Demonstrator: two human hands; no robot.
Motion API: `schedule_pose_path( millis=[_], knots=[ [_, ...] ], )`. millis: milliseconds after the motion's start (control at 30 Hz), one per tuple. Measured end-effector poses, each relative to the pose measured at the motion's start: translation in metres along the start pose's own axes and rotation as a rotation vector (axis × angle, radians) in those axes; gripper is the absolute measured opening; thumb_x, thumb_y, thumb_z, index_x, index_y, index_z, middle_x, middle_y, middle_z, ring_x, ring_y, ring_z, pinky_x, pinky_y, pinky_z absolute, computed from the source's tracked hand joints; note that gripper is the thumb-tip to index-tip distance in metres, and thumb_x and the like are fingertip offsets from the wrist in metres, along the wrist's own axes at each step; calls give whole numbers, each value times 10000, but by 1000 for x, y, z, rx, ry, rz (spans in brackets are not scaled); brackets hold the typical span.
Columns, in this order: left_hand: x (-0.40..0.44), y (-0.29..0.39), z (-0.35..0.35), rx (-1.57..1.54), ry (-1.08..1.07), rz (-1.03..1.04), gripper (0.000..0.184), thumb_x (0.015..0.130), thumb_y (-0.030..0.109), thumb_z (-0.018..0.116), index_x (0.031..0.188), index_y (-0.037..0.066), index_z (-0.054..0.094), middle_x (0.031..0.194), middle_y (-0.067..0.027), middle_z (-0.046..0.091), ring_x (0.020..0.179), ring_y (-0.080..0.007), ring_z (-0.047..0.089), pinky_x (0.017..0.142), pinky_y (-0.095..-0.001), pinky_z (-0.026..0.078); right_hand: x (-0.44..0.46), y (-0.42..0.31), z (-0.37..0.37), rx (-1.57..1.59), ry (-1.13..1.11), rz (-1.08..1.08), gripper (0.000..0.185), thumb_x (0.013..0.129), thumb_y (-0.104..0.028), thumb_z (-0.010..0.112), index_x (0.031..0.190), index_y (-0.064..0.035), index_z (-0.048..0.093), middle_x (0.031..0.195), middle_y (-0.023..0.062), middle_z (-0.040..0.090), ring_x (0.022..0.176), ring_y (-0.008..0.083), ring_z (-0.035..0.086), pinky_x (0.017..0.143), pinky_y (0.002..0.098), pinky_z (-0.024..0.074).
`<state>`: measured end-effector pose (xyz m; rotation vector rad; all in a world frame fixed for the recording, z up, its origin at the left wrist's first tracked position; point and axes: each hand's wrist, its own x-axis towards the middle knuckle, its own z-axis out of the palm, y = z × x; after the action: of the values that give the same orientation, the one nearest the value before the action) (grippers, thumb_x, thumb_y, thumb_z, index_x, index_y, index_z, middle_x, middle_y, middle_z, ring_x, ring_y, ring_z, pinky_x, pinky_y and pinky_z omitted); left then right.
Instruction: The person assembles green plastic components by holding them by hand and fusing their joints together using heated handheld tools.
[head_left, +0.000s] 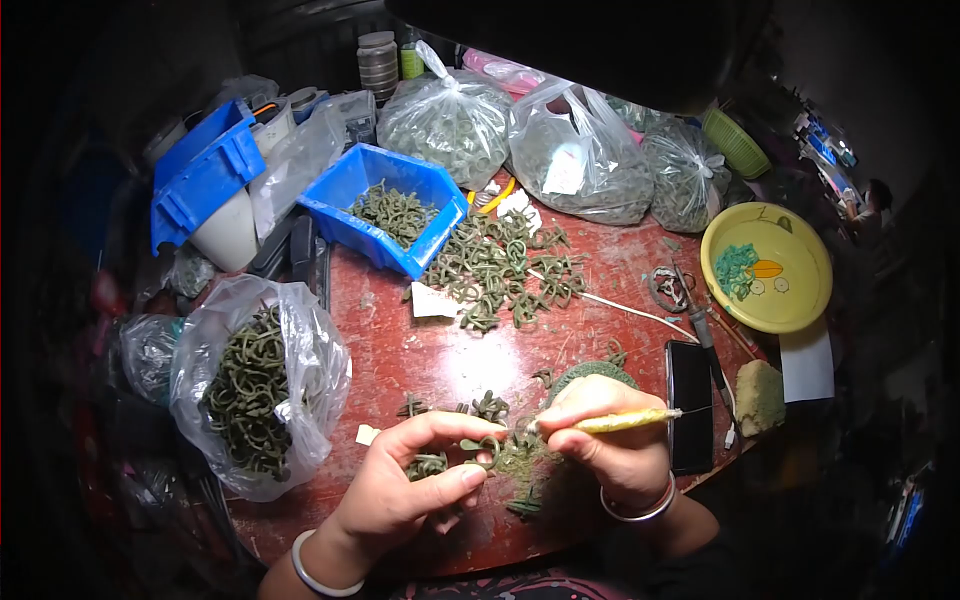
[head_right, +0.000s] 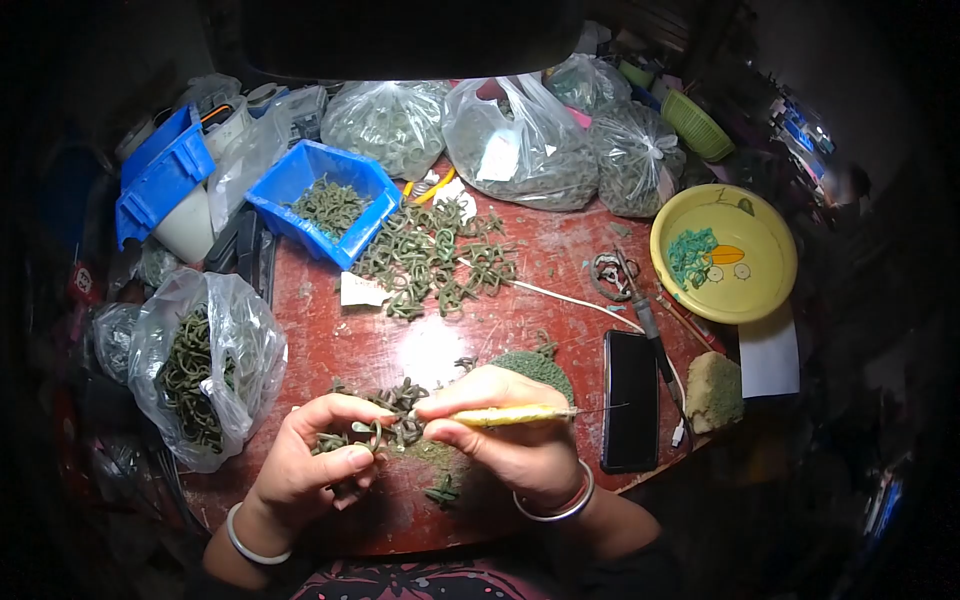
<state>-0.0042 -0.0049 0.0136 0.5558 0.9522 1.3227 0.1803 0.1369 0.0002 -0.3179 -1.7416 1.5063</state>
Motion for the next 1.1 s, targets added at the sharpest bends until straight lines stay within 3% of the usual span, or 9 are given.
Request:
schedule_pose_path(
  millis=[167, 233, 367, 467, 567, 700, 833, 900, 1100],
  knots=[
    [0, 1, 3, 35, -17, -9, 342, 900, 13, 653, 1238, 13, 605, 921, -29, 602, 609, -57, 536, 472, -188, 421, -1, -4, 0, 124, -29, -25, 158, 799, 0, 767, 952, 21, 732, 923, 122, 735, 821, 204, 683, 726, 304, 532],
    [0, 0, 3, 21, 3, 7, 341, 899, 13, 652, 1237, 14, 610, 925, -27, 606, 627, -59, 545, 468, -191, 417, -3, -3, -2, 199, -66, 122, 164, 801, 17, 758, 962, 19, 733, 919, 127, 734, 822, 205, 683, 733, 303, 533],
    [1, 1, 4, 34, 6, -22, 340, 886, 22, 671, 1222, 14, 616, 946, -21, 612, 656, -58, 551, 508, -192, 439, -4, -9, 2, 49, 36, 179, 150, 853, 24, 717, 1003, 24, 722, 895, 95, 718, 782, 153, 678, 687, 265, 536],
    [6, -7, 3, 310, 58, 106, 334, 855, 9, 704, 1179, 13, 622, 980, -24, 623, 731, -61, 577, 592, -196, 485, -4, -16, 10, 68, 125, 300, 144, 891, 3, 690, 1034, 12, 711, 864, 70, 704, 751, 138, 673, 666, 255, 540],
    [10, -19, 4, 582, 110, 421, 345, 822, -15, 730, 1145, 11, 615, 998, -29, 633, 815, -68, 598, 702, -210, 510, 8, -13, 9, -413, -180, -51, 159, 849, -52, 744, 993, -8, 695, 810, 101, 676, 718, 182, 661, 644, 295, 519],
    [8, -16, 10, 711, 182, 504, 377, 813, -27, 740, 1161, 9, 599, 982, -37, 630, 856, -79, 602, 744, -225, 511, 5, -10, 8, -387, -137, -25, 114, 826, -23, 743, 925, -7, 688, 818, 100, 679, 722, 218, 658, 651, 317, 515],
    [8, -12, 1, 501, 123, 390, 395, 831, -12, 738, 1199, 12, 597, 966, -41, 612, 794, -68, 583, 617, -195, 496, 6, -13, 10, -372, -167, -78, 111, 814, 1, 741, 909, -14, 687, 819, 96, 685, 726, 220, 660, 657, 320, 522],
    [3, -2, 6, 220, 103, 49, 429, 861, 6, 717, 1266, 18, 579, 949, -30, 607, 732, -62, 565, 532, -191, 459, 5, -14, 10, -360, -169, -79, 128, 806, 5, 744, 917, -15, 683, 826, 99, 687, 725, 224, 659, 655, 321, 523],
    [3, -3, -7, -180, 14, -162, 484, 876, 4, 699, 1336, 27, 552, 953, -38, 595, 672, -59, 534, 468, -187, 416, 5, -14, 10, -375, -202, -156, 184, 778, 24, 762, 938, -22, 683, 822, 93, 667, 679, 223, 628, 627, 318, 510]
  ],
)
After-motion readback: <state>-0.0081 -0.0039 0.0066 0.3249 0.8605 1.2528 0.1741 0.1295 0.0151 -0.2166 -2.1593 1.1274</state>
